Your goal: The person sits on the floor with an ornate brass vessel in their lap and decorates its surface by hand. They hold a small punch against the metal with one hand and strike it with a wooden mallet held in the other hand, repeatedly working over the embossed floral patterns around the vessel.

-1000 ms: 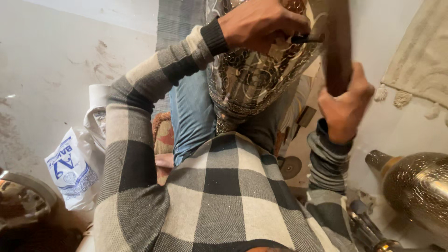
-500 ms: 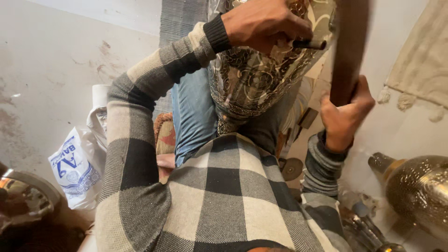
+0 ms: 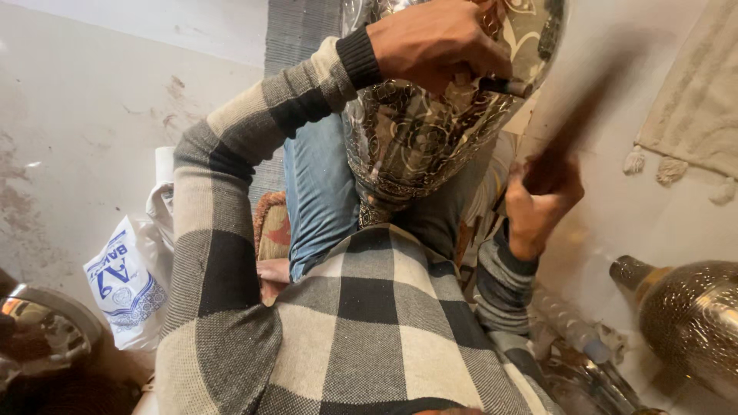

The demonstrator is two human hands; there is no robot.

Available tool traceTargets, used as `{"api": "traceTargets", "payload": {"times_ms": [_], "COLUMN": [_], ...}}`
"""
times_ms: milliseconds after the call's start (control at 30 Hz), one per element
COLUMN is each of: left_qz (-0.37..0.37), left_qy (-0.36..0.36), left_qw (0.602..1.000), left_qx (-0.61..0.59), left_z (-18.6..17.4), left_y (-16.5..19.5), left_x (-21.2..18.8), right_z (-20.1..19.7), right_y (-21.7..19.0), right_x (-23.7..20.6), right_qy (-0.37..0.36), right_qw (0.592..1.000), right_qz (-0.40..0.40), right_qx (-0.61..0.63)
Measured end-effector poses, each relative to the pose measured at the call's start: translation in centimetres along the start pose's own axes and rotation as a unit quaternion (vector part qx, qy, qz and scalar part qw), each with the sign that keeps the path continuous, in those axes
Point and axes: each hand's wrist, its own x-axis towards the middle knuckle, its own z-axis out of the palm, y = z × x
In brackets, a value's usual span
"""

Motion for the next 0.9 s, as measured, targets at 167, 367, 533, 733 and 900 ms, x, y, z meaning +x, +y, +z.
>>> {"api": "traceTargets", "payload": {"times_ms": [167,367,533,733,900], "left_qz": [0.041,0.029,0.004,0.039,0.058], "left_qy": [0.049,0.004,-0.03,-0.026,-0.031], "left_qw": [0.998,0.999,0.999,0.998,0.996], "left_qx": [0.003,-0.034,-0.031,-0.041,-0.052], "left_z": [-0.7,-1.0,-1.1,-1.0,-1.2], "left_y": [0.0,-0.2,-0.4,-1.0,-1.2], "left_x": [0.4,0.8,0.8,0.7,0.9], "right_z": [0.8,1.4,1.7,2.3,3.2], "right_y": [-1.2,-2.3,-3.2,-3.3,-2.3], "right_x": [-0.6,-0.9,-0.9,-1.0,-1.5], "right_qy": [0.043,0.064,0.115,0.116,0.069], "right_qw": [0.993,0.99,0.961,0.952,0.985], "right_qz": [-0.007,0.007,0.015,0.055,-0.011], "right_qx": [0.113,0.123,0.251,0.277,0.156]}}
